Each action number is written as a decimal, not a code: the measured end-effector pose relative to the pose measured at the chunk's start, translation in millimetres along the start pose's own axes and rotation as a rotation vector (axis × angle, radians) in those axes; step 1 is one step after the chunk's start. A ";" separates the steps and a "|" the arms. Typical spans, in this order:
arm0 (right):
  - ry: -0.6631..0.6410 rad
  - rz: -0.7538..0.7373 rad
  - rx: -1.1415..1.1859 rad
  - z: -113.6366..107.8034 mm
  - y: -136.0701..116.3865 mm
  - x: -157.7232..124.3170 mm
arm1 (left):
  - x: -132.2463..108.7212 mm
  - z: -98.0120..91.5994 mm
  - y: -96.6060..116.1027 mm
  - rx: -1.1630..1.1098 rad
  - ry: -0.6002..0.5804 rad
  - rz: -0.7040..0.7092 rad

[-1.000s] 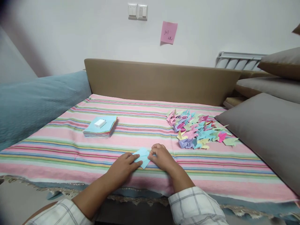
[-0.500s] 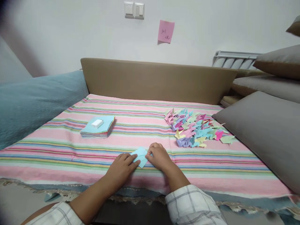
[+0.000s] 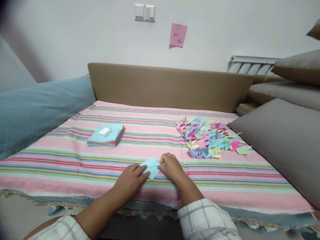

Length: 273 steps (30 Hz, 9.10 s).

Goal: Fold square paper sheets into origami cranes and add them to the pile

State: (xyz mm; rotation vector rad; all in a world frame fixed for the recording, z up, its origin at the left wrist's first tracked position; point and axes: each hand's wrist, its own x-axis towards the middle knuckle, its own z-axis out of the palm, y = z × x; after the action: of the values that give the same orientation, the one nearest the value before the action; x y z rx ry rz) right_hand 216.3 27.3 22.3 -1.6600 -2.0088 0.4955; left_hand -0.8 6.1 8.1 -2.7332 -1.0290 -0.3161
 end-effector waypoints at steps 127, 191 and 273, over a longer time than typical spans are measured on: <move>0.069 -0.170 0.176 10.3 -30.2 -16.9 | 7.4 -35.3 -22.8 -0.749 0.257 -0.475; -0.003 -0.209 -0.043 28.0 -30.6 -17.2 | 4.3 -37.2 -52.3 -0.535 -0.113 -0.551; -0.048 -0.176 -0.119 31.7 -43.5 -15.3 | 20.8 -13.6 -43.6 -0.644 0.104 -0.299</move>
State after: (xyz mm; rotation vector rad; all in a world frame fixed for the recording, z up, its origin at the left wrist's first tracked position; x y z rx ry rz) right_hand 165.3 4.6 18.7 -1.5327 -2.2329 0.3624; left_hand -16.4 47.6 31.7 -3.0329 -1.5232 -0.9794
